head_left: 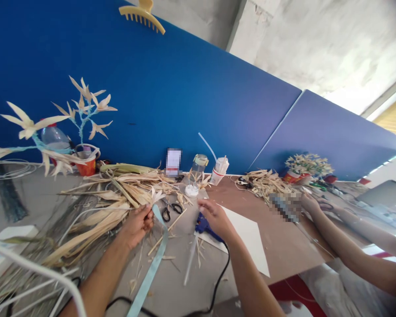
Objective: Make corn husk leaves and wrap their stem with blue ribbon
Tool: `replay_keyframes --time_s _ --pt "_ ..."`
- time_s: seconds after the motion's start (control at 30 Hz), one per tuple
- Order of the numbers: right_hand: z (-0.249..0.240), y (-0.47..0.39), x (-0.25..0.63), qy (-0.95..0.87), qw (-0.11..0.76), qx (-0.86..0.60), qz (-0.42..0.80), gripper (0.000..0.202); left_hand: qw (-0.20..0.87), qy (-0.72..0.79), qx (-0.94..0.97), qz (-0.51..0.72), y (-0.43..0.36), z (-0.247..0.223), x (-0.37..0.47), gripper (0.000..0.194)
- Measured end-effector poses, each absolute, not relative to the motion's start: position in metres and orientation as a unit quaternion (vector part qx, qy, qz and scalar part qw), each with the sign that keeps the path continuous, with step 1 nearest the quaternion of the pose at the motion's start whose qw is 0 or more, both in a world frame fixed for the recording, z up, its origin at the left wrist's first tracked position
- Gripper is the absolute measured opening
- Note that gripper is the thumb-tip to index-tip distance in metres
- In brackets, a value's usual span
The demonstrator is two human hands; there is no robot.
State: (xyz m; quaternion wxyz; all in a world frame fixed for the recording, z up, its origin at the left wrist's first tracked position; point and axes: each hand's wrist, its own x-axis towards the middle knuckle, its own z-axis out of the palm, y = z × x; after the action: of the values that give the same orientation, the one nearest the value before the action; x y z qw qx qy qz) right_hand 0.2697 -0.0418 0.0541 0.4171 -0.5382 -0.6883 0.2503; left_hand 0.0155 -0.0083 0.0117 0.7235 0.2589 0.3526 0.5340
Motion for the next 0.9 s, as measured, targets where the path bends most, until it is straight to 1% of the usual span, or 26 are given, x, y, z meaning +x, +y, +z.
replay_keyframes --time_s 0.07,0.13,0.2,0.27,0.43,0.57,0.73,0.9 --pt "0.058 -0.031 0.232 -0.65 0.425 -0.524 0.351 0.022 0.721 0.358 0.267 0.53 -0.01 0.013 0.016 0.039" --pt "0.056 -0.019 0.195 -0.619 0.404 -0.53 0.415 0.019 0.715 0.366 0.275 0.529 -0.011 0.015 0.016 0.039" --pt "0.049 -0.01 0.168 -0.613 0.392 -0.532 0.433 0.015 0.707 0.378 0.284 0.525 -0.012 0.017 0.015 0.04" --pt "0.042 -0.004 0.152 -0.599 0.402 -0.537 0.437 0.013 0.7 0.391 0.297 0.518 -0.013 0.018 0.016 0.04" --pt "0.032 0.001 0.148 -0.57 0.436 -0.512 0.472 0.008 0.672 0.408 0.352 0.509 -0.015 0.012 0.022 0.04" --pt "0.03 0.002 0.147 -0.523 0.456 -0.487 0.53 0.008 0.651 0.422 0.382 0.502 -0.015 0.008 0.025 0.041" --pt "0.031 0.001 0.146 -0.417 0.484 -0.46 0.616 0.013 0.688 0.391 0.375 0.483 -0.016 0.011 0.022 0.039" --pt "0.034 0.0 0.156 -0.331 0.478 -0.435 0.687 0.012 0.709 0.369 0.328 0.504 -0.015 0.017 0.02 0.035"
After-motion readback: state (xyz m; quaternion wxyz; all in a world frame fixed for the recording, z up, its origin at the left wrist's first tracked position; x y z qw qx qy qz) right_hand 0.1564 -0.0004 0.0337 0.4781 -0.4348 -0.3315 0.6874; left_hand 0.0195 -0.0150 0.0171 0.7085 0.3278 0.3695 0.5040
